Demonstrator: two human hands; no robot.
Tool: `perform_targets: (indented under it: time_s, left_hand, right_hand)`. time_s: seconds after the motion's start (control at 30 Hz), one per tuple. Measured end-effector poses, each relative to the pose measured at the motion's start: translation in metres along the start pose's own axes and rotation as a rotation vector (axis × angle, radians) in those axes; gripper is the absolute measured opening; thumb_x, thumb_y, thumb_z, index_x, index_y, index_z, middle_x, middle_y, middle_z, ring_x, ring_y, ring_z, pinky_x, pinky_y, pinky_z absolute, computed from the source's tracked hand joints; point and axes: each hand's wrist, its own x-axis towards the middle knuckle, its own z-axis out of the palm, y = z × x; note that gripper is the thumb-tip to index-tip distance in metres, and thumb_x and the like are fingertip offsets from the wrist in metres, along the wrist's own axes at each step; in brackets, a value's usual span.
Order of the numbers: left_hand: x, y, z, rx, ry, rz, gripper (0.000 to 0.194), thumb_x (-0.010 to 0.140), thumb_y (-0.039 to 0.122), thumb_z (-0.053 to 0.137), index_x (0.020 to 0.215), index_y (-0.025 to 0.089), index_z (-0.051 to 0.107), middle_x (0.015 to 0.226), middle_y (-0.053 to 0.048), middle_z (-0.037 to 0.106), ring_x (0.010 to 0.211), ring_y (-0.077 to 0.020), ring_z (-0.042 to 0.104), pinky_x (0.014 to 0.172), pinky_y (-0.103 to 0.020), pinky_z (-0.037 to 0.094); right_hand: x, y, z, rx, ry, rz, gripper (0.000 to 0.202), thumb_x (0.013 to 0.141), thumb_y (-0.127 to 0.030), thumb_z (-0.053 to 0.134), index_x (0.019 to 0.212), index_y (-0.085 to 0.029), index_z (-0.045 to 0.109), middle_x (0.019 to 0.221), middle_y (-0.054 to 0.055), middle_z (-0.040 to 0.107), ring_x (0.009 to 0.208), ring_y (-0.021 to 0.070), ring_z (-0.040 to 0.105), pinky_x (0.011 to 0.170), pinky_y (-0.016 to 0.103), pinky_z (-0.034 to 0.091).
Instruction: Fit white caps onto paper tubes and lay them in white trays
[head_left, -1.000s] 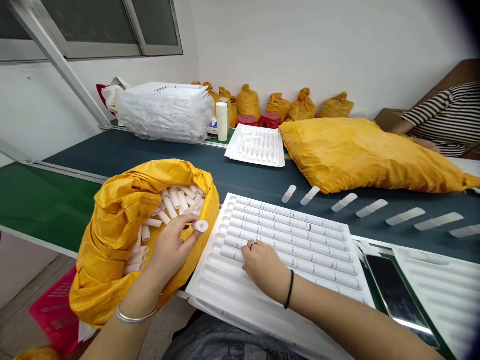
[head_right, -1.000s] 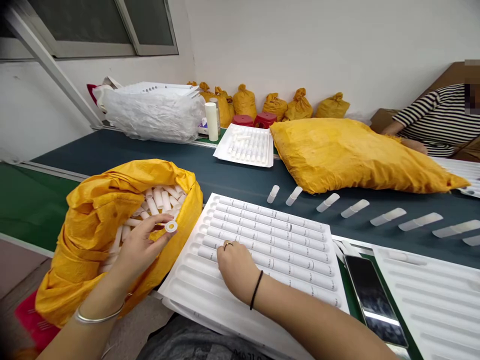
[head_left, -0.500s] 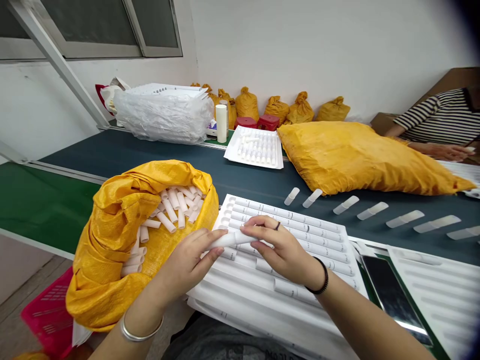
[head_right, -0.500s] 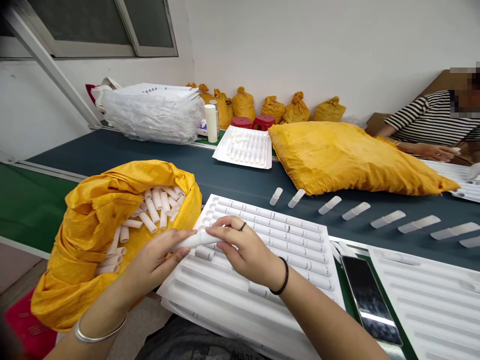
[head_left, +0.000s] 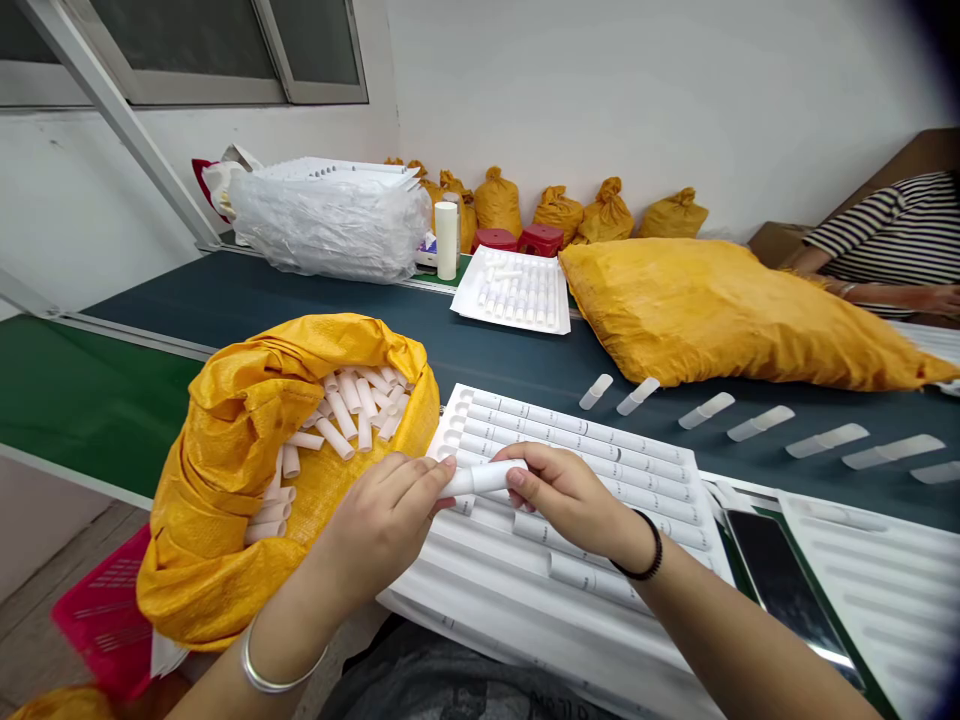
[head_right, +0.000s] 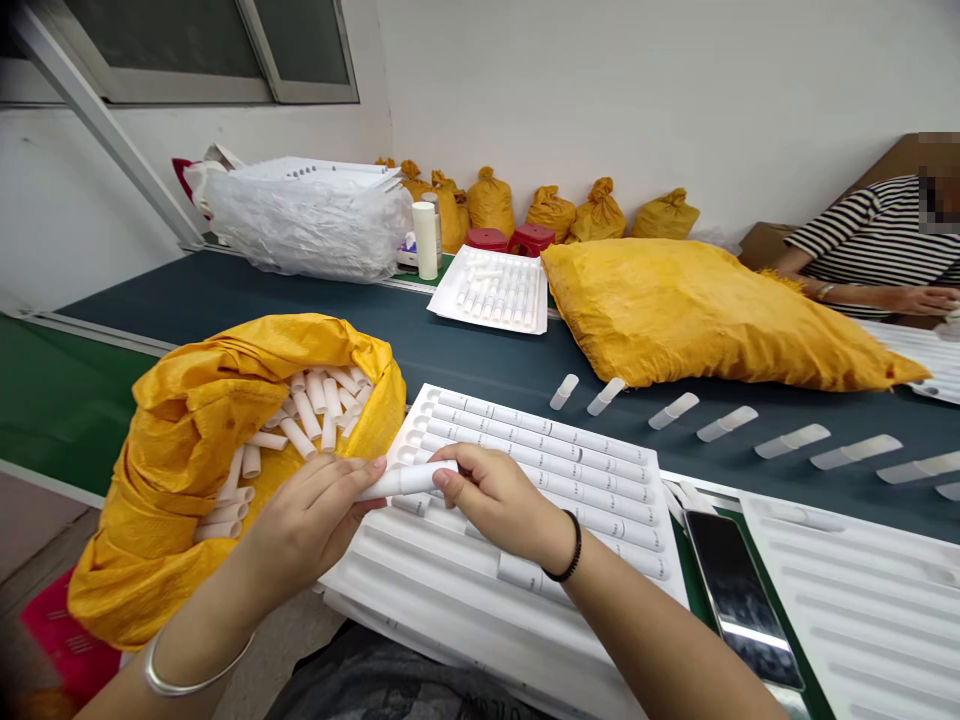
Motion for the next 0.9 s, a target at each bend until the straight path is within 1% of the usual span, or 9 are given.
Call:
perform_targets:
  time_s: [0.13, 0.3, 0.37, 0.43, 0.5, 0.6, 0.7, 0.8, 0.9]
  left_hand:
    - [0.001, 0.0, 0.0, 0.063, 0.004, 0.038, 0.033, 0.085, 0.009, 0.055, 0.117, 0.01, 0.051, 0.091, -0.009, 0.067, 0.077, -0.0194, 0.054, 0.071, -0.035, 0.051]
    - [-0.001, -0.002, 0.005, 0.113, 0.001, 0.124, 0.036, 0.083, 0.007, 0.057, 0.118, 0.011, 0.051, 0.099, -0.01, 0.066, 0.078, -0.0203, 0.054, 0.071, -0.037, 0.05]
    - [0.0, -0.002, 0.007, 0.096, -0.024, 0.124, 0.036, 0.083, 0.008, 0.057, 0.119, 0.011, 0.05, 0.098, -0.009, 0.066, 0.076, -0.0199, 0.054, 0.07, -0.036, 0.051]
    - [0.0, -0.001, 0.009, 0.065, -0.024, 0.072, 0.036, 0.085, 0.011, 0.056, 0.12, 0.011, 0.046, 0.092, -0.009, 0.066, 0.074, -0.02, 0.056, 0.068, -0.035, 0.051]
    - [-0.001, 0.004, 0.01, 0.016, -0.01, -0.002, 0.041, 0.086, 0.015, 0.055, 0.124, 0.011, 0.04, 0.087, -0.009, 0.064, 0.074, -0.0204, 0.058, 0.066, -0.034, 0.052]
    - [-0.004, 0.014, 0.01, -0.098, -0.013, -0.053, 0.049, 0.088, 0.018, 0.053, 0.131, 0.014, 0.03, 0.091, -0.01, 0.063, 0.078, -0.0202, 0.061, 0.068, -0.032, 0.052]
    - [-0.007, 0.016, 0.013, -0.19, -0.069, -0.06, 0.048, 0.089, 0.017, 0.05, 0.132, 0.019, 0.03, 0.091, -0.007, 0.063, 0.078, -0.0188, 0.062, 0.07, -0.03, 0.052]
    - [-0.009, -0.009, 0.019, -0.163, -0.201, -0.173, 0.047, 0.087, 0.024, 0.053, 0.131, 0.018, 0.038, 0.098, -0.01, 0.063, 0.088, -0.0227, 0.061, 0.078, -0.036, 0.05]
    - [-0.018, -0.06, 0.025, 0.104, -0.351, -0.519, 0.031, 0.088, 0.025, 0.047, 0.115, 0.013, 0.055, 0.115, -0.02, 0.056, 0.106, -0.0315, 0.055, 0.09, -0.045, 0.044]
  right_hand:
    - [-0.001, -0.001, 0.0, 0.159, -0.011, 0.134, 0.034, 0.092, -0.046, 0.047, 0.096, -0.015, 0.06, 0.065, -0.001, 0.055, 0.057, 0.0089, 0.048, 0.053, 0.02, 0.04]
    - [0.001, -0.006, 0.002, 0.228, -0.109, 0.306, 0.046, 0.09, -0.053, 0.044, 0.067, -0.015, 0.052, 0.052, -0.001, 0.052, 0.042, 0.0053, 0.038, 0.041, 0.018, 0.03]
    - [0.002, -0.006, 0.003, 0.255, -0.132, 0.346, 0.047, 0.091, -0.055, 0.04, 0.07, -0.015, 0.053, 0.052, -0.001, 0.052, 0.041, 0.0064, 0.039, 0.04, 0.019, 0.031]
    - [0.001, -0.007, 0.003, 0.162, -0.088, 0.257, 0.042, 0.092, -0.052, 0.039, 0.085, -0.015, 0.058, 0.062, 0.001, 0.058, 0.049, 0.0098, 0.048, 0.046, 0.021, 0.039]
    - [-0.003, -0.008, 0.003, -0.049, -0.025, 0.036, 0.033, 0.092, -0.042, 0.044, 0.105, -0.015, 0.059, 0.082, 0.006, 0.064, 0.07, 0.0145, 0.057, 0.064, 0.027, 0.047]
    - [-0.012, -0.009, 0.008, -0.293, 0.001, -0.244, 0.028, 0.093, -0.029, 0.047, 0.117, -0.018, 0.056, 0.099, 0.008, 0.064, 0.087, 0.017, 0.058, 0.079, 0.03, 0.046]
    - [-0.011, -0.005, 0.013, -0.399, -0.069, -0.291, 0.028, 0.093, -0.025, 0.048, 0.119, -0.019, 0.055, 0.099, 0.008, 0.065, 0.086, 0.0167, 0.059, 0.077, 0.029, 0.047]
    - [0.016, 0.012, 0.003, -0.683, -0.044, -0.079, 0.02, 0.082, -0.024, 0.064, 0.101, -0.017, 0.064, 0.096, 0.009, 0.064, 0.09, 0.02, 0.059, 0.082, 0.03, 0.046]
    - [0.057, 0.041, -0.033, -0.854, 0.224, 0.217, 0.022, 0.087, -0.025, 0.057, 0.104, -0.012, 0.063, 0.105, 0.014, 0.061, 0.101, 0.0246, 0.057, 0.089, 0.035, 0.043]
